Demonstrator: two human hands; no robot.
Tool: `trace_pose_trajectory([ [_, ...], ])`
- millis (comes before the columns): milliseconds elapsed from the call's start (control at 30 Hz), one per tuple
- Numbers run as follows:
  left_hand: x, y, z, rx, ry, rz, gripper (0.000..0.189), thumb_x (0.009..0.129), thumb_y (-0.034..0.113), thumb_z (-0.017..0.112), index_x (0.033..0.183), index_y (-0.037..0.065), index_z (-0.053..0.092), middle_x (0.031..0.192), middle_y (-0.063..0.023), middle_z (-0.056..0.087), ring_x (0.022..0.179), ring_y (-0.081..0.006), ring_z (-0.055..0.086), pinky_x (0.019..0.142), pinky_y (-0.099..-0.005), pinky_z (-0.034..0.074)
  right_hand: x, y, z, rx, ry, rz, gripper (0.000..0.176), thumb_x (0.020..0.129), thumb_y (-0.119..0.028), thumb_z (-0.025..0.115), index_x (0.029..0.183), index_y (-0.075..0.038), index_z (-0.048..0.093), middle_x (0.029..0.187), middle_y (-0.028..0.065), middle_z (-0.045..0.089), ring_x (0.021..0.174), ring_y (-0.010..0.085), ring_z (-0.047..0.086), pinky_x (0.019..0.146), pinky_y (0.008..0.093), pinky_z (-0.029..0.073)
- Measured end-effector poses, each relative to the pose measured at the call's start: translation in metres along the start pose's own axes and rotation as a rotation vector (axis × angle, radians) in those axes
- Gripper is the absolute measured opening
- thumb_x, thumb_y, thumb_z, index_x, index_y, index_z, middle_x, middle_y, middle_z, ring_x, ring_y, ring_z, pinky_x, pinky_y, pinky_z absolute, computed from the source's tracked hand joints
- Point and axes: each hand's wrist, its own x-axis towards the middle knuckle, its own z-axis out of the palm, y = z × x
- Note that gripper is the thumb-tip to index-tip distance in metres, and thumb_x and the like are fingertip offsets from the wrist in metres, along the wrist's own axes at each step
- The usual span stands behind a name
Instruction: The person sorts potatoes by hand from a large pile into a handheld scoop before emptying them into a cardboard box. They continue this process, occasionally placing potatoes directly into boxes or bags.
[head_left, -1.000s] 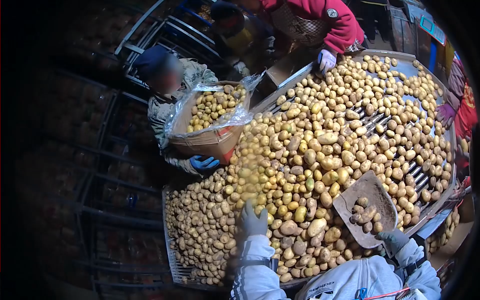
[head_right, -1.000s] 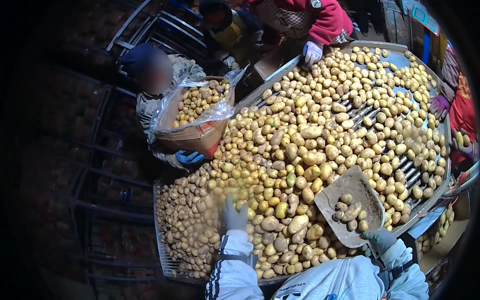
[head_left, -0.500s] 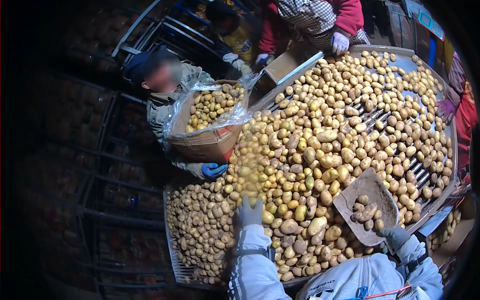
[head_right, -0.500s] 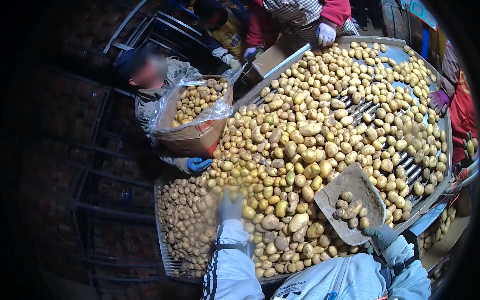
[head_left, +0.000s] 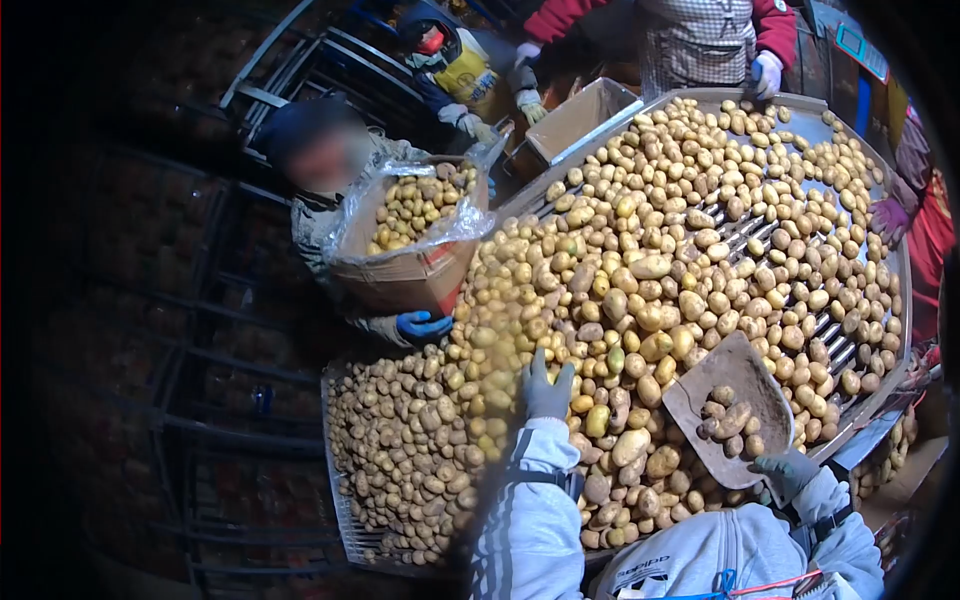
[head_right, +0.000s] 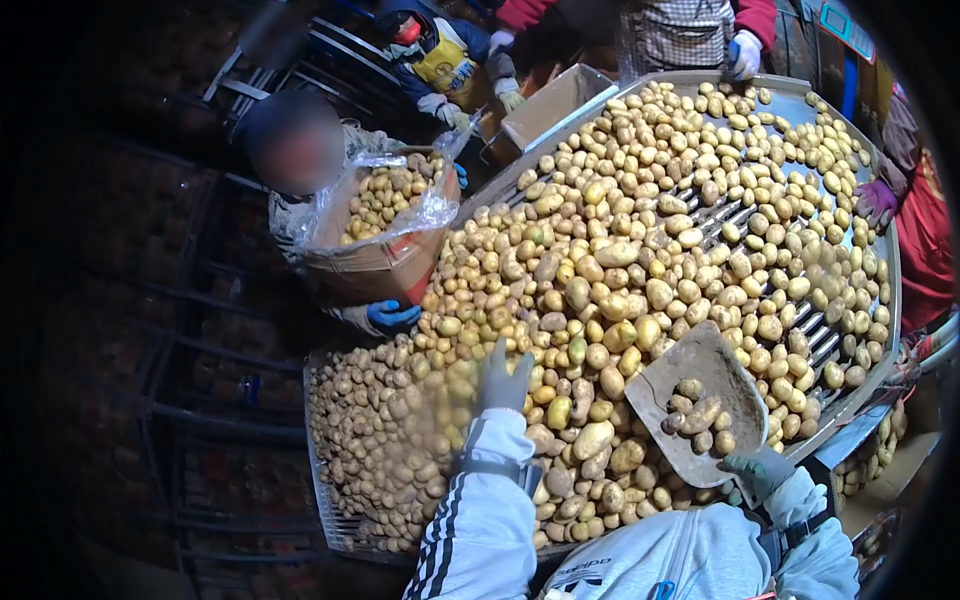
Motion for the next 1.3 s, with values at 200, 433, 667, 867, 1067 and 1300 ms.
trace_pose_trajectory([
  [200,-0.02,0.016,0.01,0.076,0.009,0.065,0.07,0.089,0.043,0.081,0.147,0.009,0.059,0.148,-0.0246,0.054,0.135,-0.0445,0.052,0.113,-0.0504,0.044,0.029,0.033,-0.016,-0.079,0.115,-0.156,0.02,0.094,-0.021,0.074,0.102,-0.002,0.073,0.066,0.0028,0.065,0.053,0.0166,0.063,0.049,0.0317,0.05],
  [433,-0.084,0.07,0.017,-0.041,-0.18,0.236,0.078,0.088,0.043,0.079,0.156,0.015,0.052,0.161,-0.02,0.043,0.143,-0.0415,0.046,0.12,-0.0517,0.037,0.012,-0.003,0.004,0.051,0.088,-0.135,0.023,0.095,-0.02,0.071,0.104,0.001,0.068,0.065,0.0054,0.065,0.043,0.0177,0.058,0.039,0.0295,0.045],
  [667,-0.023,-0.002,-0.048,-0.242,-0.018,-0.013,0.053,0.088,0.031,0.079,0.131,0.002,0.068,0.129,-0.0231,0.068,0.117,-0.0405,0.066,0.103,-0.0502,0.053,0.013,-0.01,0.012,0.151,0.036,-0.289,0.038,0.096,-0.026,0.075,0.114,0.006,0.064,0.079,0.0096,0.07,0.044,0.0171,0.06,0.037,0.0281,0.048],
  [867,0.025,-0.089,-0.072,0.314,0.056,0.014,0.056,0.087,0.035,0.08,0.131,0.003,0.068,0.127,-0.0238,0.069,0.113,-0.0381,0.068,0.098,-0.0473,0.054,0.008,-0.013,0.017,0.117,0.07,-0.224,0.025,0.099,-0.019,0.069,0.109,0.003,0.067,0.068,0.0045,0.065,0.044,0.014,0.059,0.039,0.0263,0.046],
  [1067,0.028,-0.104,-0.08,0.124,-0.145,-0.181,0.048,0.083,0.036,0.08,0.12,0.006,0.071,0.104,-0.0203,0.074,0.098,-0.0387,0.071,0.088,-0.0482,0.056,0.009,-0.009,0.025,0.123,0.112,-0.232,0.021,0.096,-0.015,0.072,0.106,0.004,0.068,0.069,0.0058,0.067,0.046,0.0148,0.06,0.04,0.0272,0.045],
  [1300,0.026,-0.112,-0.071,0.074,-0.033,-0.018,0.046,0.084,0.027,0.077,0.123,0.003,0.07,0.128,-0.0245,0.068,0.118,-0.0389,0.066,0.103,-0.0473,0.051,0.004,-0.01,0.032,0.125,0.101,-0.202,0.022,0.095,-0.017,0.073,0.105,0.002,0.068,0.064,0.006,0.065,0.045,0.0153,0.06,0.039,0.0279,0.045],
])
